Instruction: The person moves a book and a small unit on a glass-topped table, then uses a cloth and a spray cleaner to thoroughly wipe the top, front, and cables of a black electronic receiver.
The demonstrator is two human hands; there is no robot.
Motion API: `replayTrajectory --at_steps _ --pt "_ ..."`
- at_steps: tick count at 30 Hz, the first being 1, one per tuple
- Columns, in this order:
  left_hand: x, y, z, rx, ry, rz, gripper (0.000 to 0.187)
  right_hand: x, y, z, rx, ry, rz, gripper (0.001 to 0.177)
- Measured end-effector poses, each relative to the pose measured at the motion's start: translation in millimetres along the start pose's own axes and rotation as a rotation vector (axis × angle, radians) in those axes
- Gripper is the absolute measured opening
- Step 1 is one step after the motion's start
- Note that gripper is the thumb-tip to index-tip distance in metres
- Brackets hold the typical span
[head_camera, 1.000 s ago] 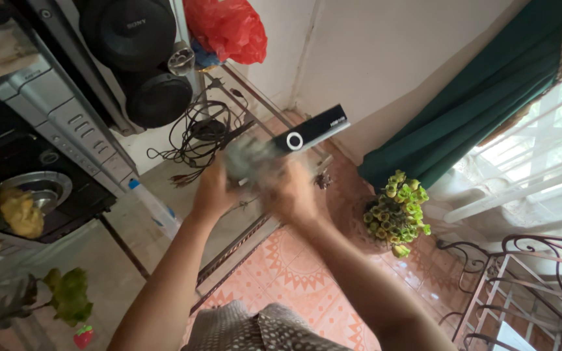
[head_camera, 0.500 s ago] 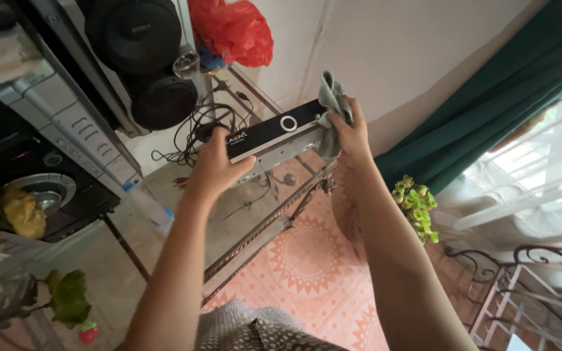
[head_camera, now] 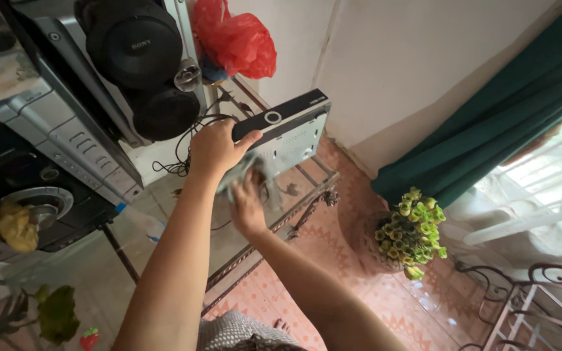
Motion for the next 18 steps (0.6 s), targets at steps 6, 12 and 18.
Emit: replayTrajectory --at_steps 6,12,18 --pt "-1.5 -2.1 -3.5 -0.029 0.073 0.001 0.066 98.0 -92.0 95.0 -0.099 0.091 0.227 0.070" --pt "-4.6 -2.7 -9.3 -0.017 0.051 -0.037 0.067 23.7 -40.5 50.2 -0.037 -0.034 0.248 0.060" --pt "-5.0 10.1 -2.8 -0.111 -0.024 -0.031 0.072 25.7 -26.9 77.1 -0.252 -0.196 0.059 0.056"
Point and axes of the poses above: each hand's wrist, its own y-axis away from the middle knuckle, its own x-axis out of the back of the hand, z = x × y, the point moved 2 cm from there along -y, towards the middle knuckle, and after that the axes turned 3 degrees about z, right-handed, at the moved point
